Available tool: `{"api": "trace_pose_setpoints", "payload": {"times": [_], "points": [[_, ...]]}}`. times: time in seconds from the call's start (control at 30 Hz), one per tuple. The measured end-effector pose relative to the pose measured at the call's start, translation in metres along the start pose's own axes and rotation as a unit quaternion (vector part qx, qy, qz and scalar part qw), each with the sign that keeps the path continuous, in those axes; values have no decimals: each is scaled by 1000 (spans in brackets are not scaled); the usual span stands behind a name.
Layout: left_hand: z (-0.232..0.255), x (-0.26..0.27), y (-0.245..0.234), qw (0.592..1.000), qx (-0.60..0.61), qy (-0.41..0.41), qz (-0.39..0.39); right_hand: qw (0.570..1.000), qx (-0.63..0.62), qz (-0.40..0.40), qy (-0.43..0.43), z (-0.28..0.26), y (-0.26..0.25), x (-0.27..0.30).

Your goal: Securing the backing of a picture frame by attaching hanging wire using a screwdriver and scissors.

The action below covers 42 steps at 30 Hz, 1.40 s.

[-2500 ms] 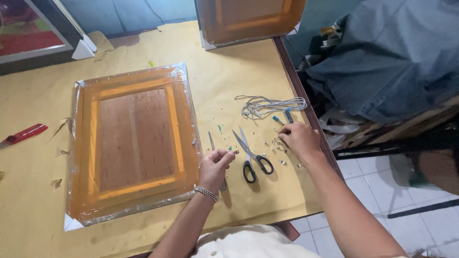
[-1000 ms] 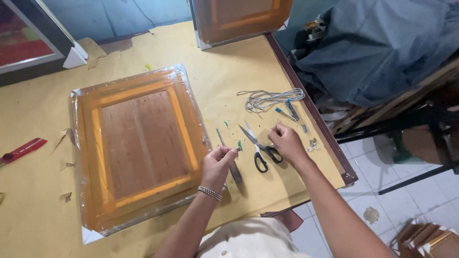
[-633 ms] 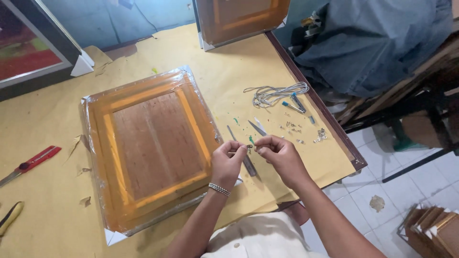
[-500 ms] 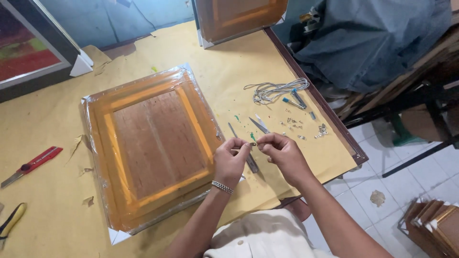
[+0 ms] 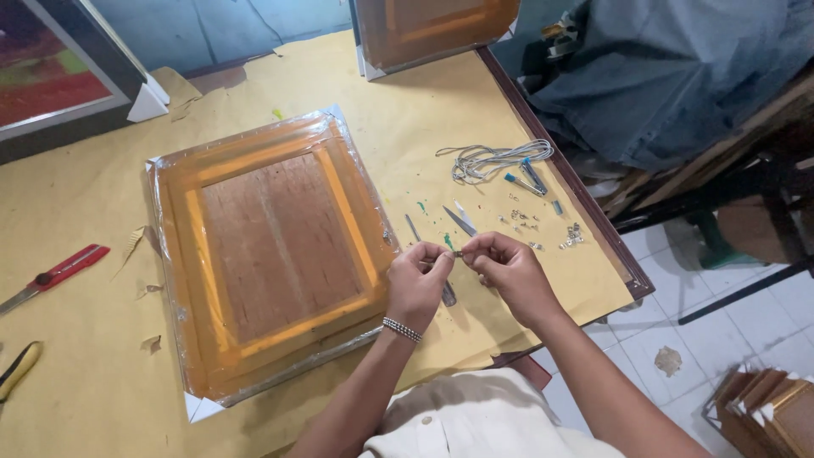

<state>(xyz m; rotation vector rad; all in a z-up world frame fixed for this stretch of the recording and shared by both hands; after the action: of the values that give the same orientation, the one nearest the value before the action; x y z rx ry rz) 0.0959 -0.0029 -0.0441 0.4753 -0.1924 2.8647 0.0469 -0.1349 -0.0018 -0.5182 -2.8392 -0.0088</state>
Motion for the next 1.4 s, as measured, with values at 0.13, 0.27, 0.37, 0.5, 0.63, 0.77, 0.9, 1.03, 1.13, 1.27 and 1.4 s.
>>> {"api": "trace_pose_setpoints", "payload": {"times": [0.13,0.27,0.37,0.5,0.63,0.77,0.9,1.03,1.13,1.27,1.4], "points": [[-4,-7,1,1000,14,0,16,999,41,-16,-28,-3,-2,-6],[-8,-10,3,999,35,2,30,992,82,-42,-84,-6,-2,-13],[-6,-6,-2,998,34,4,43,987,106,-51,-114,-11,3,-14],[-6,-4,-9,998,28,14,51,978,138,-59,-145,-10,9,-19],[-11,-6,-7,996,68,47,33,981,115,-82,-132,-5,15,-21],[-20,-9,-6,994,81,71,11,980,99,-97,-145,-1,18,-20],[-21,-11,-5,994,71,87,-17,978,95,-83,-166,-3,19,-15],[-8,-7,-5,995,62,69,-31,980,107,-70,-154,-9,14,-13],[-4,-8,-1,995,60,52,-51,986,83,-66,-127,-9,9,-12],[-6,-10,9,992,69,52,-97,997,-49,-64,-11,5,4,-2],[-2,-2,10,990,34,45,-129,997,-60,-50,23,9,2,7]]}}
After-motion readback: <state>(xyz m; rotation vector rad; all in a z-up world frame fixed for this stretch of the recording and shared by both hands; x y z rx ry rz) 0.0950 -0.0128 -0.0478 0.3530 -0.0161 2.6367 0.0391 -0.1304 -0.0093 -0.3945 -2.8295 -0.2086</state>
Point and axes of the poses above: each hand's wrist, its own x-axis away from the middle knuckle, its own y-axis out of the palm, z = x × y, the point moved 8 cm from there along -x, towards the middle knuckle, and after that the axes turned 1 degree about -y, right-handed, at the moved point
